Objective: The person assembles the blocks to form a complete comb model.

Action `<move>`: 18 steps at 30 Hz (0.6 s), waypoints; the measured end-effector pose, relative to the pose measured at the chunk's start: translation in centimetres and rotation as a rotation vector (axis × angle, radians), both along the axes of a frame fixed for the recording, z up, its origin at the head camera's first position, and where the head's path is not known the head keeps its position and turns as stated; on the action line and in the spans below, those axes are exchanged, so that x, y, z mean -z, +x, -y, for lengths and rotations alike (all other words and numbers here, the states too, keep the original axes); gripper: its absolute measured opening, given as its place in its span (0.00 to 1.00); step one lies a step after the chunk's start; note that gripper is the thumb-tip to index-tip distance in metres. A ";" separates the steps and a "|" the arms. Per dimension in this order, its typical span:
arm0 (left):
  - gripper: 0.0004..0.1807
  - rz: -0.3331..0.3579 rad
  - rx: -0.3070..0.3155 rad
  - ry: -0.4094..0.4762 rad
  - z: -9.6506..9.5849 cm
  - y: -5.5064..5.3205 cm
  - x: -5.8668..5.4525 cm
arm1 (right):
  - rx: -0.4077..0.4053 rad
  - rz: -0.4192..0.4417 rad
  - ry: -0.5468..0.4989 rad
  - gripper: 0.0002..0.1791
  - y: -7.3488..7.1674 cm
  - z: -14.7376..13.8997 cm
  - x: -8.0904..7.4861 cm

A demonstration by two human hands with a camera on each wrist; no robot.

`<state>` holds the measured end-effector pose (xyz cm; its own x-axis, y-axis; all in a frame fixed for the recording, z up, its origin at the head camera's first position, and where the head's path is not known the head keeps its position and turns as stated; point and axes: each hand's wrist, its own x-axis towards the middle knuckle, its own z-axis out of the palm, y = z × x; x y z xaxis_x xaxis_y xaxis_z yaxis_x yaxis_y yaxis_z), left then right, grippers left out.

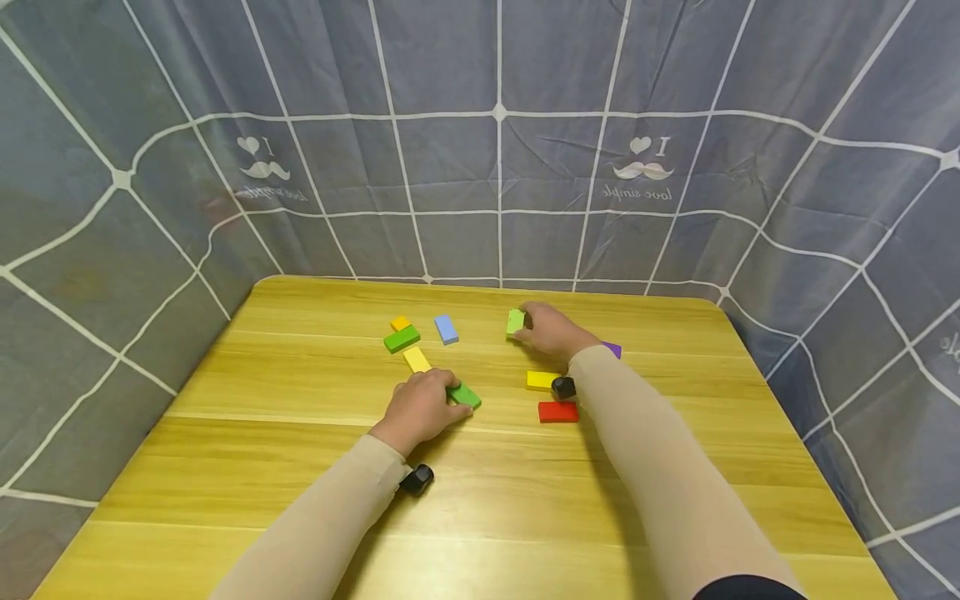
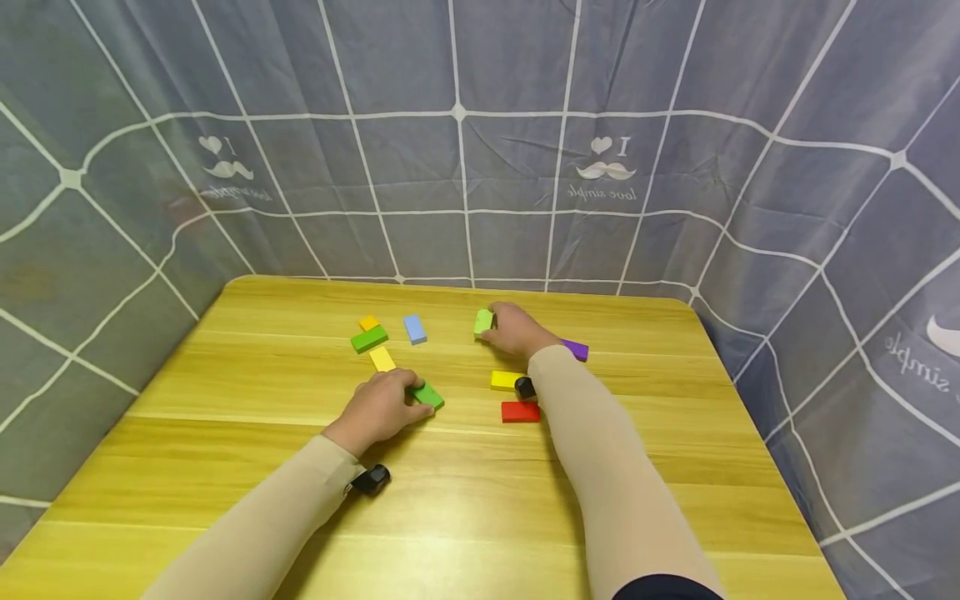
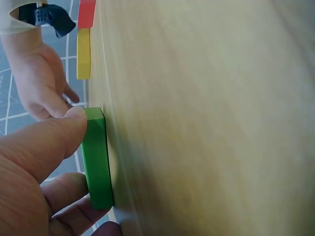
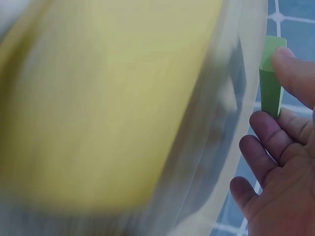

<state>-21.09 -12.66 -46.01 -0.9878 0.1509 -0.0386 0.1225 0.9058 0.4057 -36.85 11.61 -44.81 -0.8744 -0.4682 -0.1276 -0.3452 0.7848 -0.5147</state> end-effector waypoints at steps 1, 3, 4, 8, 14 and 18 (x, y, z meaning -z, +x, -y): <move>0.27 0.000 -0.001 -0.001 0.0 0.0 0.0 | -0.007 0.003 0.000 0.35 0.0 0.4 0.0; 0.26 -0.001 -0.001 -0.001 0.0 0.0 0.1 | -0.019 0.003 -0.001 0.34 0.0 1.0 0.1; 0.26 0.000 0.000 -0.003 0.0 0.0 0.1 | -0.023 0.001 0.003 0.34 0.0 1.2 0.2; 0.26 0.001 0.001 -0.006 0.0 0.0 0.1 | -0.027 0.016 0.003 0.35 -0.1 1.7 0.6; 0.26 -0.001 -0.003 -0.007 0.0 0.0 0.1 | -0.034 0.013 0.039 0.37 -0.3 2.0 0.9; 0.26 -0.003 0.000 -0.011 0.0 0.0 0.1 | -0.032 0.013 0.045 0.36 -0.3 2.1 1.0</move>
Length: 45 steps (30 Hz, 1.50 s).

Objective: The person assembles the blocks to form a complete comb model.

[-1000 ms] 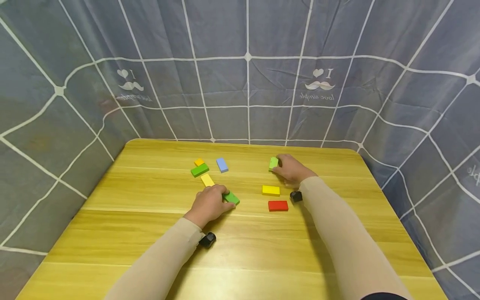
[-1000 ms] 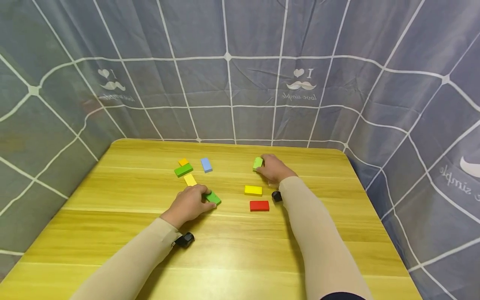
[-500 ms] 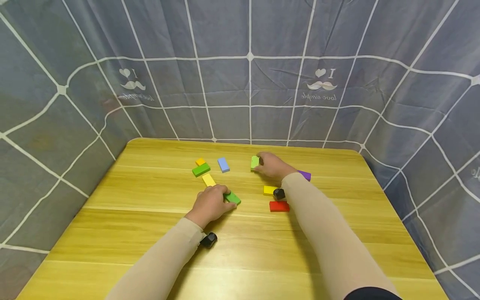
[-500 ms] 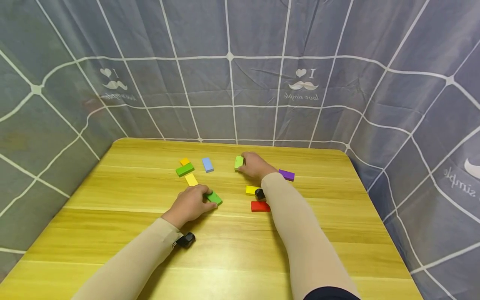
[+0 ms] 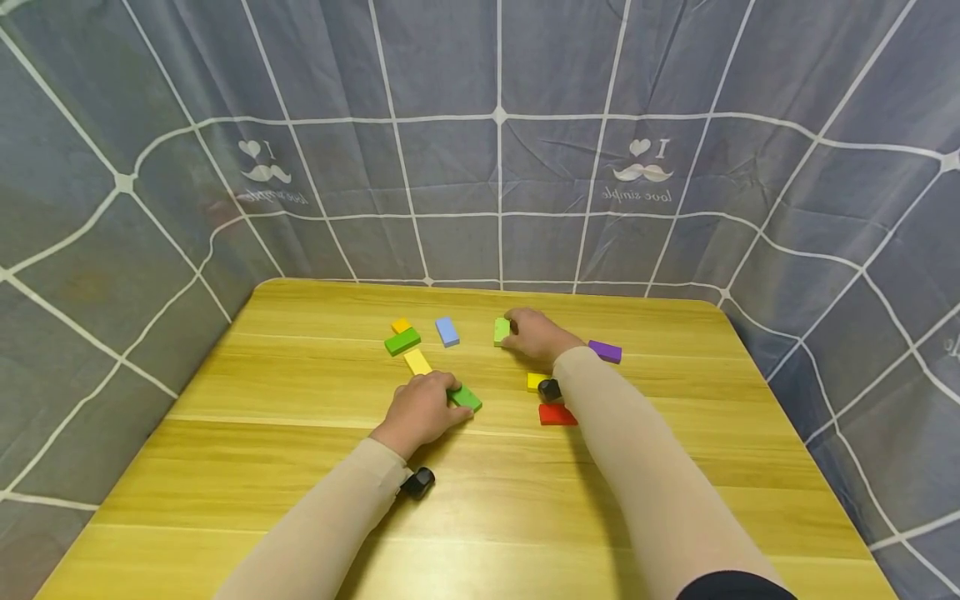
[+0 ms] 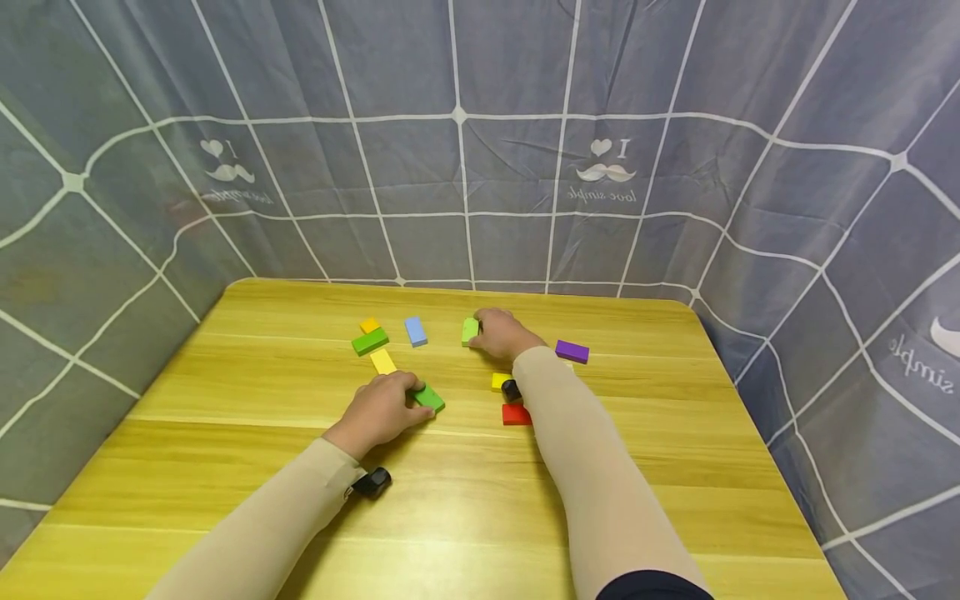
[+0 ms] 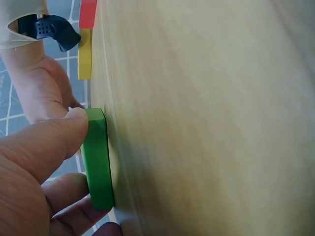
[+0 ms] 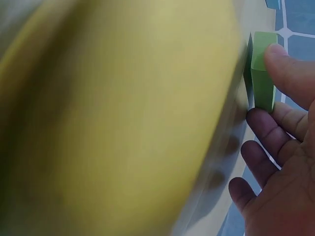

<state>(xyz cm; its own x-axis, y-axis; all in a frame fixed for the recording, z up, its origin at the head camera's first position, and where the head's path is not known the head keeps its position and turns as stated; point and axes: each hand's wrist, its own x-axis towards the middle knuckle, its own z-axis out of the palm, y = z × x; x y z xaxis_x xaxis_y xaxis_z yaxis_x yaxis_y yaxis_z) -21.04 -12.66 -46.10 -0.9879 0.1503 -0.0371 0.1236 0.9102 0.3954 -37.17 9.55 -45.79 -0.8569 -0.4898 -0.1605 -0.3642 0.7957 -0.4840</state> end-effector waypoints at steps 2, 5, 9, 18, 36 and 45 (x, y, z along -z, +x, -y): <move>0.27 0.000 0.001 -0.002 0.0 0.0 0.1 | 0.002 0.002 0.005 0.36 0.0 0.0 0.1; 0.27 -0.001 0.002 -0.004 -0.1 0.0 0.1 | 0.004 -0.003 0.011 0.35 0.1 0.0 0.1; 0.26 0.000 -0.001 -0.004 -0.1 0.0 0.1 | 0.010 -0.010 0.017 0.36 0.1 0.0 0.2; 0.24 0.006 -0.007 0.004 -0.2 0.2 -0.2 | 0.006 0.025 -0.034 0.38 0.1 -1.2 -0.4; 0.22 -0.001 0.017 0.017 -0.1 -0.1 -0.1 | 0.001 -0.072 0.022 0.21 1.3 -9.1 -2.4; 0.24 0.008 0.020 0.009 -0.1 -0.2 -0.3 | 0.015 -0.082 0.010 0.20 2.8 -12.3 -1.6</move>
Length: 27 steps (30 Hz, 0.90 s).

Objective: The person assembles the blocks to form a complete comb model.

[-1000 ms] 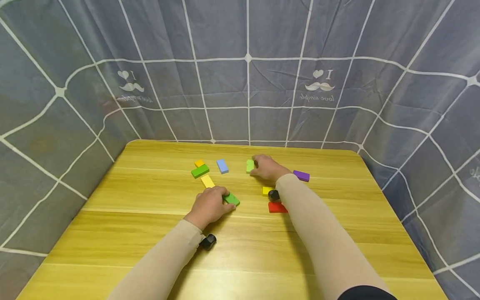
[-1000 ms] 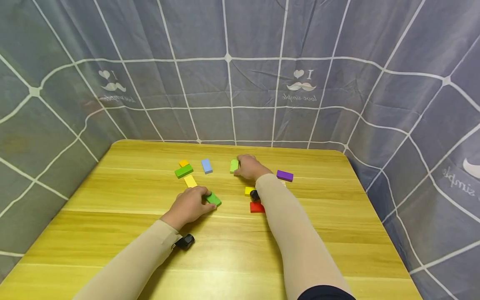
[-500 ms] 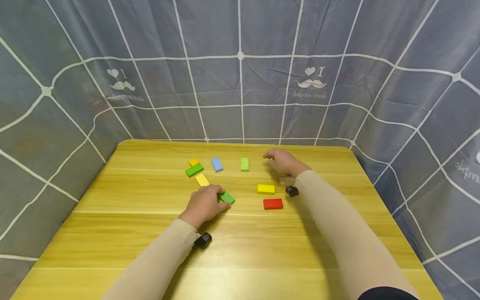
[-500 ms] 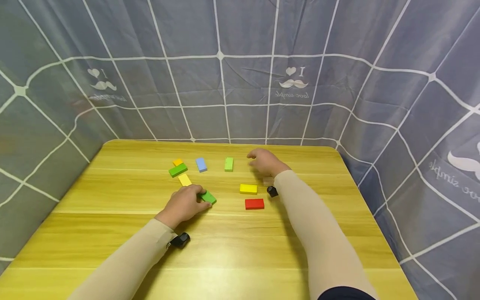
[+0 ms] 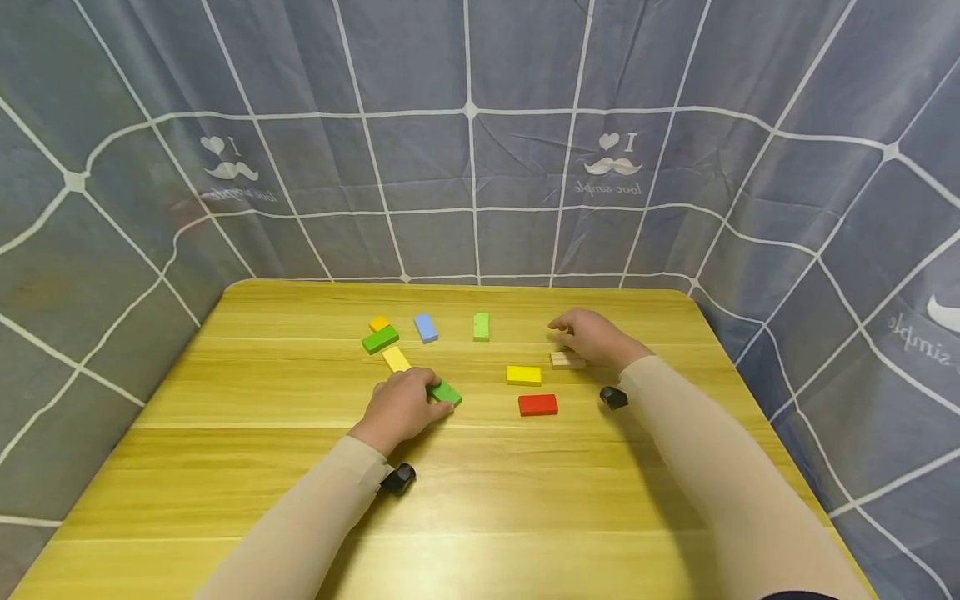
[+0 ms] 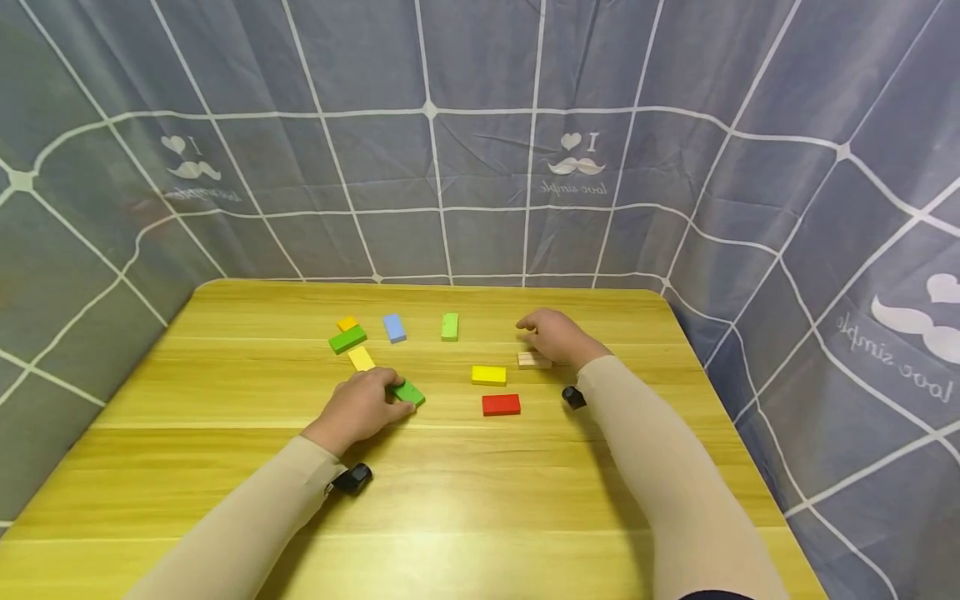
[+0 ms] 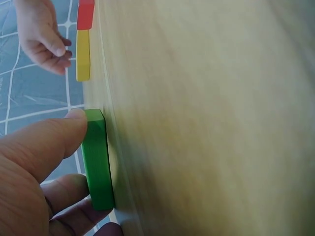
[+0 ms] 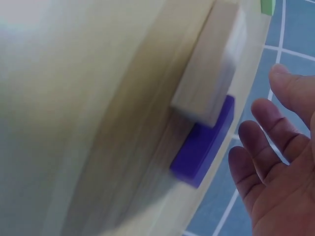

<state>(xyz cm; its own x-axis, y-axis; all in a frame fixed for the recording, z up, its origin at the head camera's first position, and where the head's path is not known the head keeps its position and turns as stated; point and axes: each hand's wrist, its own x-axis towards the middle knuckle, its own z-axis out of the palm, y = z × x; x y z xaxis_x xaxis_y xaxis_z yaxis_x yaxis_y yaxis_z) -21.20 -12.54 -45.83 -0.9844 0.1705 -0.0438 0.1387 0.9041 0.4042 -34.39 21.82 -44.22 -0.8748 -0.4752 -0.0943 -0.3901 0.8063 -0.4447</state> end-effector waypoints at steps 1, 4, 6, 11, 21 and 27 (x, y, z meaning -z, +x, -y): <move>0.25 0.000 0.000 -0.001 0.0 0.0 0.0 | -0.001 0.000 -0.004 0.20 0.1 -0.3 0.1; 0.26 -0.001 0.005 -0.006 0.0 0.0 -0.1 | 0.008 -0.004 -0.010 0.21 0.7 -1.1 0.2; 0.26 -0.002 0.008 -0.010 0.0 0.0 -0.2 | 0.010 -0.011 -0.008 0.21 1.2 -1.6 0.1; 0.27 0.005 0.004 -0.011 0.0 0.0 -0.2 | 0.022 -0.011 -0.010 0.20 2.0 -2.2 0.1; 0.27 0.012 0.000 -0.020 0.0 0.0 0.0 | 0.037 -0.001 -0.007 0.21 2.9 -2.7 0.9; 0.26 0.000 0.000 -0.022 -0.1 0.0 0.0 | 0.031 -0.035 -0.003 0.22 3.5 -2.6 1.4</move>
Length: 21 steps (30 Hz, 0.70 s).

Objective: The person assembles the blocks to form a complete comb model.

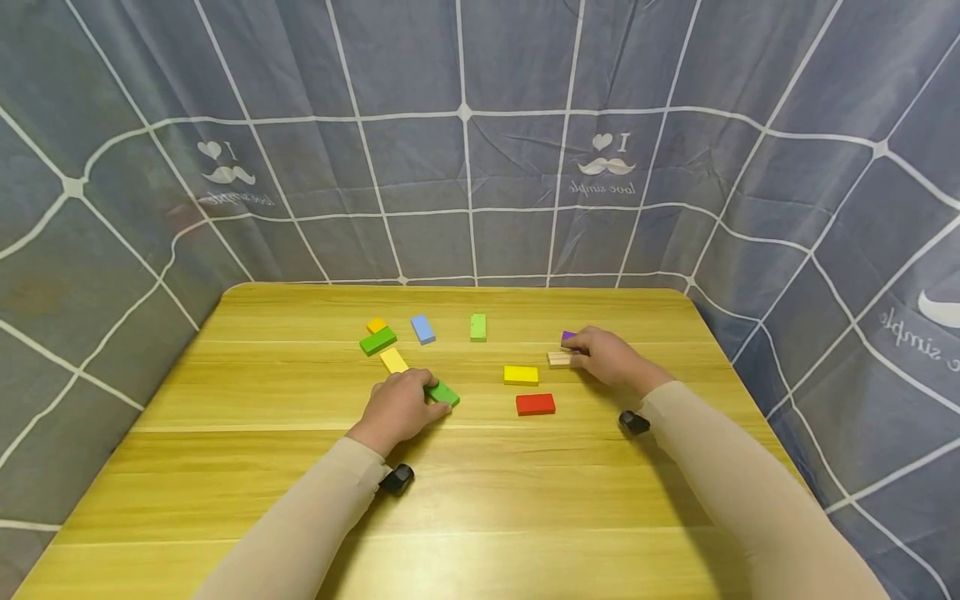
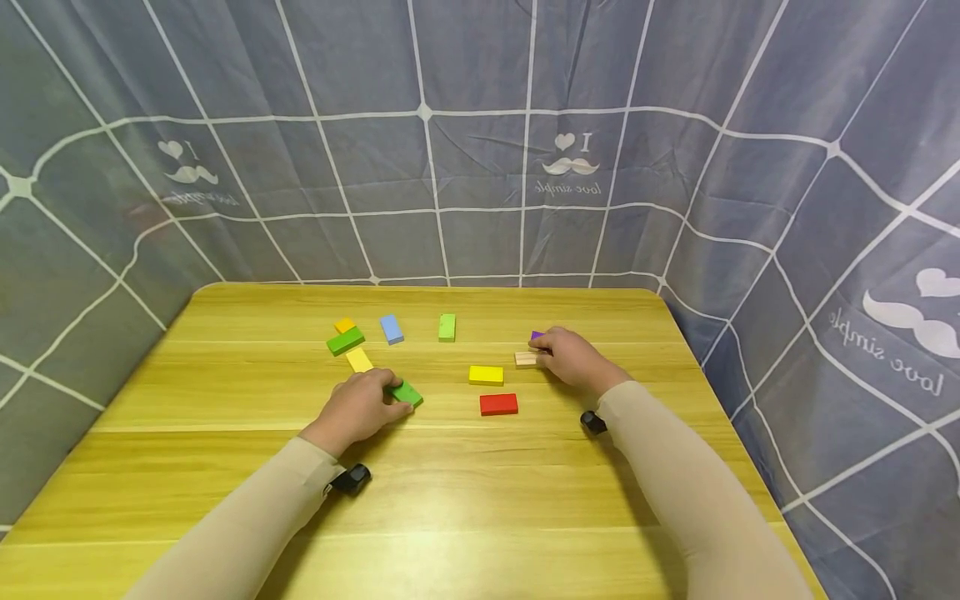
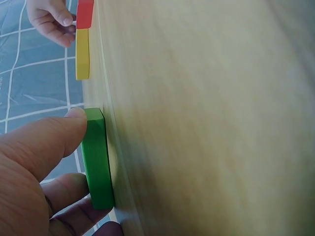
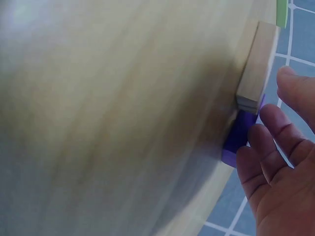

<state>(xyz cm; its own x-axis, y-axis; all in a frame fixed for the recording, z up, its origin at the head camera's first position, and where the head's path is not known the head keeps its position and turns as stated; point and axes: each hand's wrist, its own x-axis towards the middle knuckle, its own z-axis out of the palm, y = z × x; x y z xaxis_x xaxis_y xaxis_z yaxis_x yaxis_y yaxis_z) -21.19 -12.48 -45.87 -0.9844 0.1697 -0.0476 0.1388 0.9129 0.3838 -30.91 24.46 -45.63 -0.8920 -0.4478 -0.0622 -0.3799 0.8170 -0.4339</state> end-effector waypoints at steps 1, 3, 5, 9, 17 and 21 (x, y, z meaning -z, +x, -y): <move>0.26 -0.001 0.000 0.001 0.0 0.0 0.0 | -0.001 -0.006 -0.004 0.22 0.1 0.0 0.1; 0.26 -0.003 0.000 0.002 0.0 0.0 0.0 | 0.002 -0.014 -0.011 0.21 0.2 -0.1 0.4; 0.26 -0.005 -0.002 0.004 0.0 0.0 0.1 | -0.002 -0.020 -0.014 0.20 0.3 -0.1 0.6; 0.26 -0.010 0.000 0.004 0.0 0.1 0.0 | -0.002 -0.023 -0.009 0.19 0.3 -0.2 0.8; 0.26 -0.021 -0.001 0.007 0.0 0.1 0.0 | 0.015 -0.014 0.023 0.19 0.5 -0.3 1.0; 0.26 -0.019 -0.004 0.010 -0.1 0.1 0.0 | 0.029 -0.007 0.026 0.20 0.5 -0.3 1.0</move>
